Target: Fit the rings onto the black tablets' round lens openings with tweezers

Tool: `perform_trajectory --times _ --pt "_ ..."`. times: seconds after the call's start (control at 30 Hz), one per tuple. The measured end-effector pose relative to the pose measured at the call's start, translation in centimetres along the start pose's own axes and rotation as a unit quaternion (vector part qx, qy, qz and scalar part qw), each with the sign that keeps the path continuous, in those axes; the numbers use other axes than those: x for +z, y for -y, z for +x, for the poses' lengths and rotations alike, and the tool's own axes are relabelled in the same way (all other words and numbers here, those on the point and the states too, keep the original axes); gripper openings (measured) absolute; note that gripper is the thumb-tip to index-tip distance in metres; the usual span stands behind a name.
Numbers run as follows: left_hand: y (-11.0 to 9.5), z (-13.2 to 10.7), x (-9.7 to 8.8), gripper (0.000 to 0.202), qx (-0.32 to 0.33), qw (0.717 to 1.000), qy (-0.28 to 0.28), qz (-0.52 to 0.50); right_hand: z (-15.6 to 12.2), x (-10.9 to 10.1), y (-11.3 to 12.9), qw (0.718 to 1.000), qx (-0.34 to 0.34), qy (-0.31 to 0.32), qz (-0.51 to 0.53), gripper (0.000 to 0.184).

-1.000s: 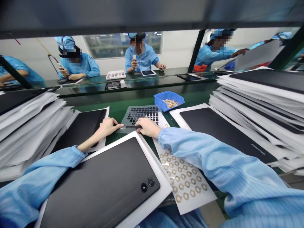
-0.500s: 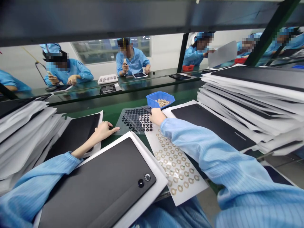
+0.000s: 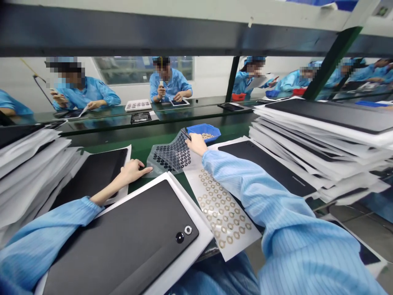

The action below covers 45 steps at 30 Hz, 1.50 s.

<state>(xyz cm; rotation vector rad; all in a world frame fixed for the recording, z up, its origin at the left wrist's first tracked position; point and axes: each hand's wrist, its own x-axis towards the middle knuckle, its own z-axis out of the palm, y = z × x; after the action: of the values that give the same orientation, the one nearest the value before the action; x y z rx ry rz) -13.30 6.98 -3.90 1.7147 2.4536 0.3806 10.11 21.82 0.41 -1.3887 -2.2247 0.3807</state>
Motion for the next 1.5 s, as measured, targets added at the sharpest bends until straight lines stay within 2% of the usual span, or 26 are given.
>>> perform_trajectory --times 0.17,0.37,0.5,0.57,0.63,0.7,0.77,0.8,0.87,0.97,1.1,1.23,1.33,1.4,1.5 --pt "0.6 0.4 0.3 0.04 -0.014 0.999 -0.022 -0.031 3.1 0.4 1.1 0.998 -0.013 -0.023 0.061 0.031" --pt "0.8 0.6 0.7 0.035 -0.037 0.989 -0.063 -0.125 4.2 4.2 -0.1 0.989 0.027 0.011 0.143 0.033" --pt "0.5 0.5 0.5 0.036 -0.085 0.959 -0.114 -0.247 3.8 5.8 -0.9 0.981 0.046 0.032 0.186 0.035" --pt "0.3 0.0 -0.1 0.031 -0.104 0.935 -0.117 -0.318 3.8 6.0 -1.0 0.977 0.053 0.038 0.204 0.035" --pt "0.0 -0.9 -1.0 0.032 -0.106 0.915 -0.062 -0.385 3.9 5.9 -0.9 0.973 0.06 0.039 0.221 0.035" --pt "-0.6 -2.0 -1.9 0.041 -0.1 0.892 0.056 -0.438 3.9 5.9 -0.8 0.969 0.064 0.039 0.237 0.035" --pt "-1.3 -2.8 -2.4 0.044 -0.092 0.854 0.184 -0.478 4.0 5.9 -0.6 0.965 0.068 0.039 0.25 0.034" --pt "-1.7 -3.1 -2.4 0.042 -0.089 0.832 0.229 -0.498 3.9 5.9 -0.4 0.964 0.071 0.04 0.253 0.034" --pt "-2.5 -3.0 -2.0 0.037 -0.083 0.79 0.263 -0.547 3.8 6.0 -0.2 0.964 0.075 0.044 0.252 0.034" --pt "-3.0 -2.0 -0.9 0.024 -0.081 0.749 0.215 -0.622 3.6 6.1 0.1 0.969 0.075 0.047 0.232 0.034" --pt "-2.7 -0.6 0.4 0.014 -0.1 0.727 0.145 -0.663 2.9 5.6 0.5 0.982 0.052 0.029 0.18 0.031" --pt "-2.5 -0.8 0.8 0.013 -0.112 0.726 0.125 -0.667 1.7 4.6 2.4 0.99 -0.012 0.0 0.14 0.024" --pt "-2.7 -1.1 0.8 0.013 -0.113 0.728 0.115 -0.666 0.0 4.6 4.6 0.981 -0.108 0.058 0.15 0.012" --pt "-2.7 -1.2 0.8 0.014 -0.113 0.732 0.112 -0.663 -1.2 5.0 5.7 0.968 -0.162 0.101 0.162 0.011" --pt "-2.7 -1.2 0.9 0.014 -0.112 0.74 0.115 -0.653 -2.6 5.8 6.3 0.959 -0.194 0.119 0.17 0.013"
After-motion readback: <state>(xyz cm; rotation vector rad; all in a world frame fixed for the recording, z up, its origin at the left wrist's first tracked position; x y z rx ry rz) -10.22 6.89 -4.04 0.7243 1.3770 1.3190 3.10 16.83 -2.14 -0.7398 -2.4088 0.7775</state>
